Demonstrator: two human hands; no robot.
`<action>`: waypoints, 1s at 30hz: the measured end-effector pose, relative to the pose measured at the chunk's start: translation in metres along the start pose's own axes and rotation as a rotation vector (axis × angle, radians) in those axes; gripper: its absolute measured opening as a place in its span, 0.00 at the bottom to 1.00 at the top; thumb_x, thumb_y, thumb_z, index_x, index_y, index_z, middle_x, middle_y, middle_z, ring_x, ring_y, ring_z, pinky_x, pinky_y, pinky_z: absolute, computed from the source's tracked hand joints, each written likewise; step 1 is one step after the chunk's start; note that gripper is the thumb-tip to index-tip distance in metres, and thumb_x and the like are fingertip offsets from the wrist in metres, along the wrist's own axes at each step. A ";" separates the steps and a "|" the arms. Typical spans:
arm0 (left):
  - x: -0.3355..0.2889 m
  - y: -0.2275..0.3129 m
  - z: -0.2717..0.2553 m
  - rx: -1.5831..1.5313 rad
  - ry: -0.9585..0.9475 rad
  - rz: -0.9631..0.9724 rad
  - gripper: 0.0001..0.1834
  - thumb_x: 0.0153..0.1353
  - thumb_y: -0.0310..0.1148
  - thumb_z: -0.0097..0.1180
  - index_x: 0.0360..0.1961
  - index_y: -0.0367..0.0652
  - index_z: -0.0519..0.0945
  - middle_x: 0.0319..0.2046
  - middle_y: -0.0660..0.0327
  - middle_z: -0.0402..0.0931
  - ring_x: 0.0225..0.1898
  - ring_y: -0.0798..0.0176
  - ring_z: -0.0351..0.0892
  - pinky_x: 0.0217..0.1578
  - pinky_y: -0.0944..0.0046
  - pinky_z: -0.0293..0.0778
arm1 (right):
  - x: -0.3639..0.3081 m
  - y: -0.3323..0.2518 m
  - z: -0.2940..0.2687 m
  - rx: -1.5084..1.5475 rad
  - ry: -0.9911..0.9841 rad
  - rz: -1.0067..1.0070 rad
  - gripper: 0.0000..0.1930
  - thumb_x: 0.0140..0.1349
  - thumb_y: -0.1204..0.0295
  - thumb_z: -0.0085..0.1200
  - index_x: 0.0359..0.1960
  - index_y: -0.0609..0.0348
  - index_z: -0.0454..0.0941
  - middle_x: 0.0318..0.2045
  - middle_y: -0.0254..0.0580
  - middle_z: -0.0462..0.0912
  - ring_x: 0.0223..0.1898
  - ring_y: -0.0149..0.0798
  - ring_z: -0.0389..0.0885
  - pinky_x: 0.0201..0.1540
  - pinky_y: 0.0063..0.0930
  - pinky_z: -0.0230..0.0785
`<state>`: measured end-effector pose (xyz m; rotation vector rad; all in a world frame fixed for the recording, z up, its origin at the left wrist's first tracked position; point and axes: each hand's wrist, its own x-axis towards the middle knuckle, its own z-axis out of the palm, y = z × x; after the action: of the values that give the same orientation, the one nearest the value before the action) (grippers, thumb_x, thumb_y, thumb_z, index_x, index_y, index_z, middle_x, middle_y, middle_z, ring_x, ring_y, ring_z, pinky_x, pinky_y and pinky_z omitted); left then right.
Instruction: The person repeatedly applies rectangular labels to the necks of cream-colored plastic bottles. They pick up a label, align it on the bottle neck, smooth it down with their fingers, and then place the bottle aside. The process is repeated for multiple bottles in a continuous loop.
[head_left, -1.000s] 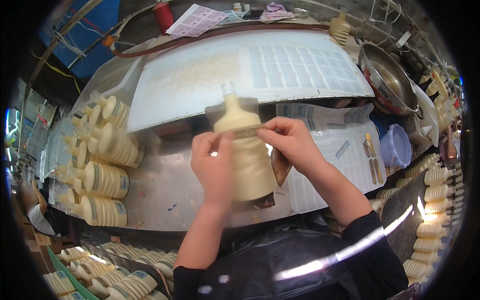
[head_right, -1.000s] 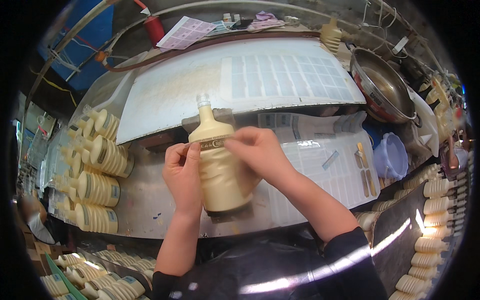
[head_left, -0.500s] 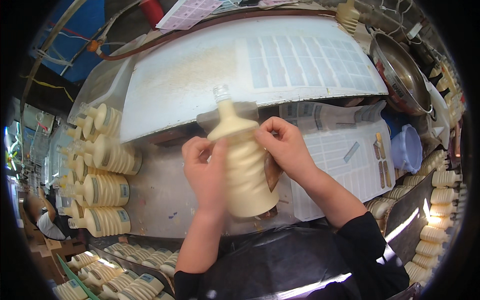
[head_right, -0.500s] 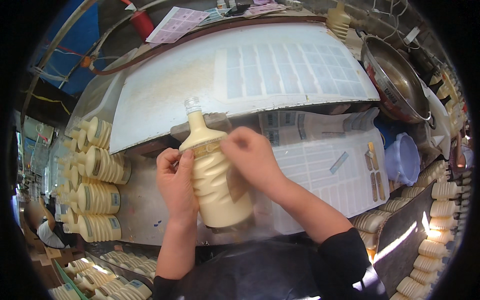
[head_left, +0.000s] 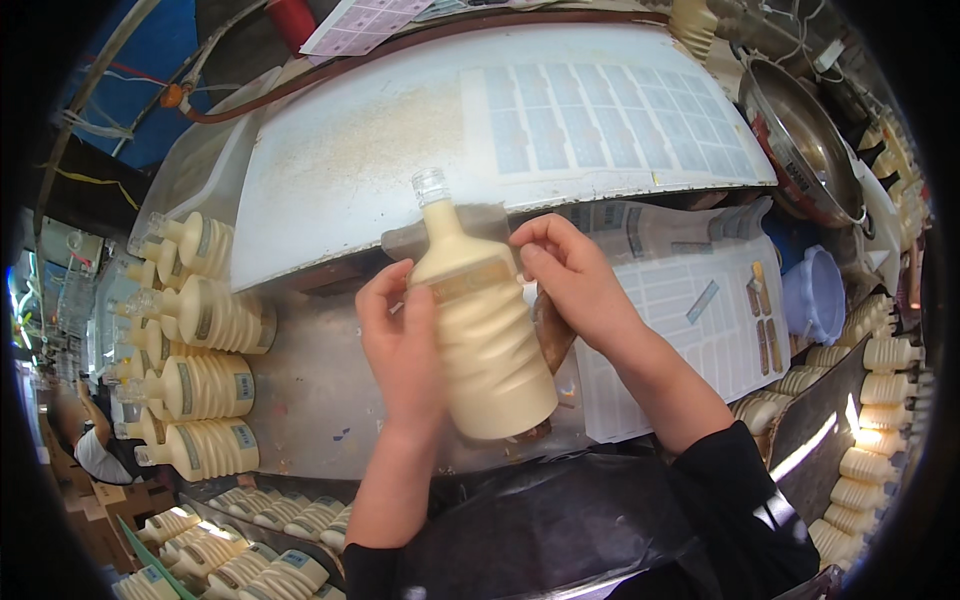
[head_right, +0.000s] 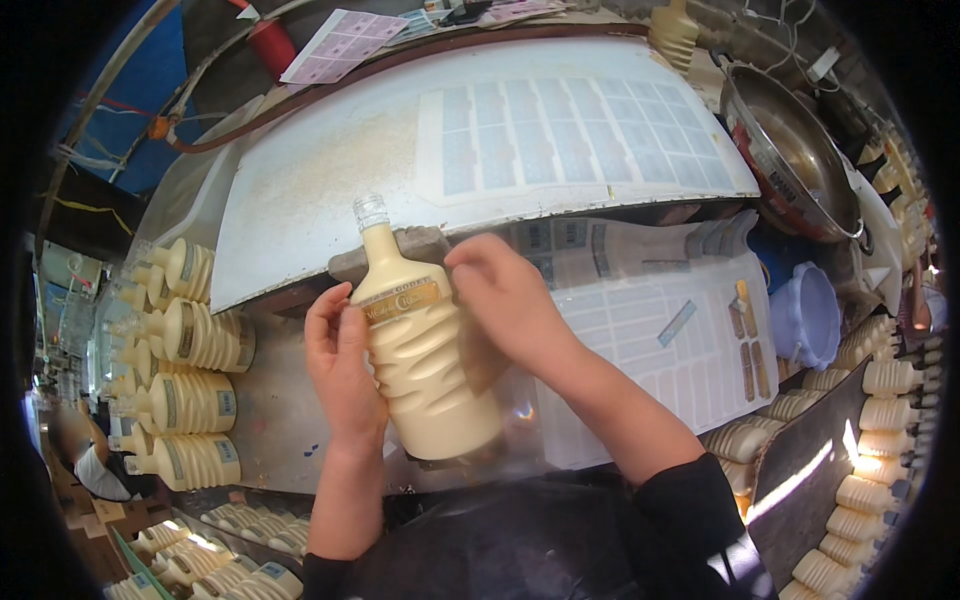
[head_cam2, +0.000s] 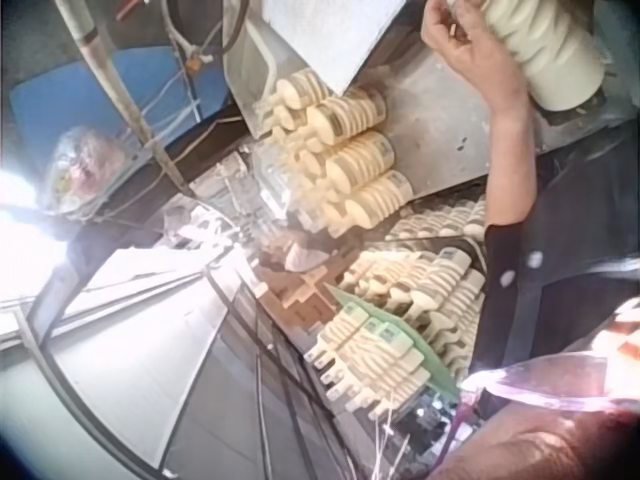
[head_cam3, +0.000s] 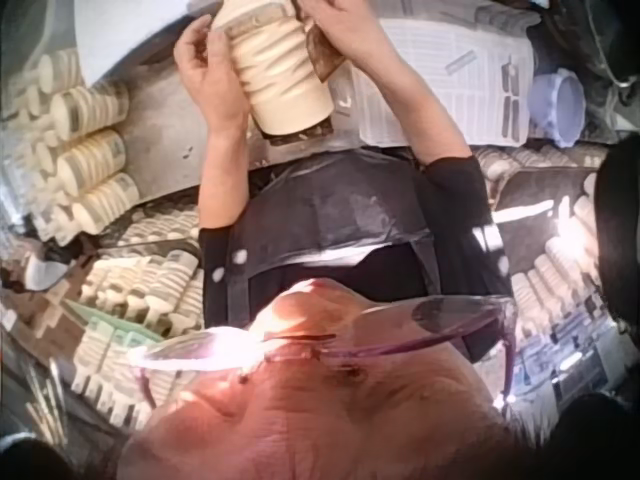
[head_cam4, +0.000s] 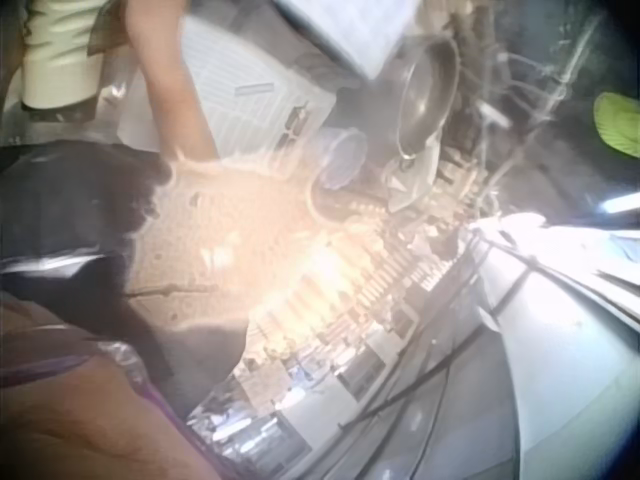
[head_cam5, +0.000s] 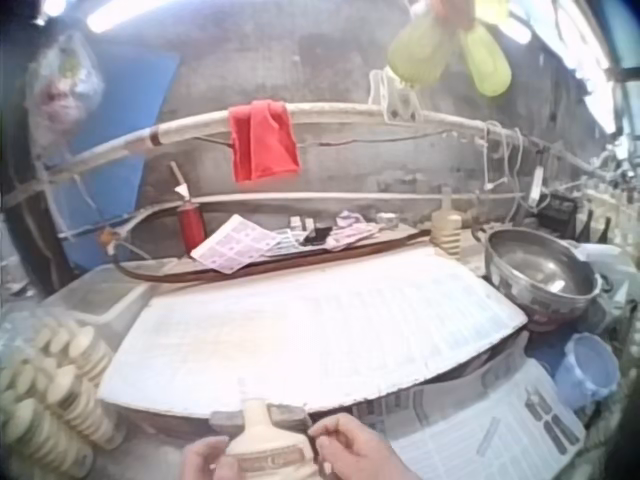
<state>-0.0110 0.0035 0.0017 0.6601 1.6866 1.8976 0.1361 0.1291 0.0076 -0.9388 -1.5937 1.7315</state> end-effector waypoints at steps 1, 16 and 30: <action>0.002 -0.002 -0.003 0.048 -0.010 0.028 0.12 0.69 0.27 0.57 0.52 0.36 0.79 0.54 0.59 0.71 0.53 0.64 0.72 0.56 0.61 0.70 | 0.001 -0.002 -0.003 0.009 -0.025 0.029 0.10 0.72 0.71 0.57 0.51 0.60 0.77 0.35 0.29 0.77 0.35 0.20 0.73 0.39 0.16 0.67; 0.009 0.010 0.008 0.306 -0.034 0.020 0.19 0.60 0.36 0.69 0.49 0.39 0.81 0.50 0.61 0.72 0.46 0.65 0.70 0.52 0.62 0.71 | -0.001 -0.010 0.012 -0.204 -0.041 0.030 0.20 0.64 0.59 0.65 0.51 0.59 0.76 0.25 0.35 0.76 0.29 0.30 0.75 0.34 0.30 0.69; 0.010 0.004 0.006 0.264 -0.047 0.033 0.20 0.63 0.36 0.68 0.52 0.37 0.81 0.49 0.62 0.72 0.45 0.67 0.70 0.51 0.63 0.72 | 0.009 0.000 -0.001 0.033 -0.162 0.017 0.12 0.73 0.68 0.54 0.54 0.59 0.76 0.37 0.32 0.81 0.37 0.23 0.76 0.39 0.22 0.72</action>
<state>-0.0149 0.0142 0.0061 0.8317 1.9243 1.6817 0.1318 0.1365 0.0065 -0.8160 -1.6565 1.8806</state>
